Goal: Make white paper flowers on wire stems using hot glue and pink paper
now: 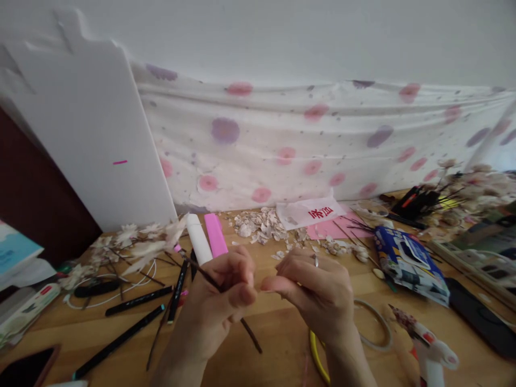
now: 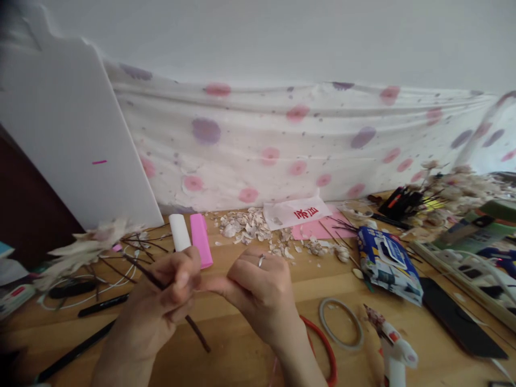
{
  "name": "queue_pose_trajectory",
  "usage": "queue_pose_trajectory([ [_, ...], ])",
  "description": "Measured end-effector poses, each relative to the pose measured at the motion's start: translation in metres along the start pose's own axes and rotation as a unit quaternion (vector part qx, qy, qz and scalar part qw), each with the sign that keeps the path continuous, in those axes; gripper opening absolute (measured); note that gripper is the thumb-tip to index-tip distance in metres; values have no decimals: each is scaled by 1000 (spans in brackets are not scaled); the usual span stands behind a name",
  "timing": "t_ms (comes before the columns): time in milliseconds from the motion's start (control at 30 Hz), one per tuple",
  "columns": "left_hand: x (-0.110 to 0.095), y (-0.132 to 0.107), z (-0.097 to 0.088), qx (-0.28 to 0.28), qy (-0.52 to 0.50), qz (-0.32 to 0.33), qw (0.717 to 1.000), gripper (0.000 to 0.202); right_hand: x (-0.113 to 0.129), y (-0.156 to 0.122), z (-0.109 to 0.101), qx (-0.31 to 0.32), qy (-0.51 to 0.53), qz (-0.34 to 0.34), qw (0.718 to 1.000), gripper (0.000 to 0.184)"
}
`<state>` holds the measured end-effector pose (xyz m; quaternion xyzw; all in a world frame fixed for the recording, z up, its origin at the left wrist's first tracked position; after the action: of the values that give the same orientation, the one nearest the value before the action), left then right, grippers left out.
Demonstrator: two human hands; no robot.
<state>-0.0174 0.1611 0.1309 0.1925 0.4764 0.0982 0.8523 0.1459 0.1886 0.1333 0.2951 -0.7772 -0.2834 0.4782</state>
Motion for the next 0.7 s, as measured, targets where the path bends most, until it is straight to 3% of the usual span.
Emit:
queue_pose_trajectory([
  [233,-3,-1,-4,-45,44,21,998,17,2,-2,-5,-1,2,6,1000,44],
  [467,-4,-7,-6,16,142,43,989,18,1,0,-7,22,17,12,1000,49],
  [600,0,-6,-11,45,160,-20,986,20,-1,2,-8,81,-13,21,996,53],
  [700,4,-4,-13,31,146,-75,986,17,-3,1,-8,100,-36,18,994,55],
])
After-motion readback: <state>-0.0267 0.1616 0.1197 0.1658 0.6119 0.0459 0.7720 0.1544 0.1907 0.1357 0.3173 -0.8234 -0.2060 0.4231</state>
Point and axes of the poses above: each hand's wrist, its own y-axis towards the middle knuckle, its own z-axis out of the palm, x = y × z, the point moved 1 cm from there along y, towards the middle knuckle, and after that the axes turned 13 degrees about z, right-handed, at the moved point
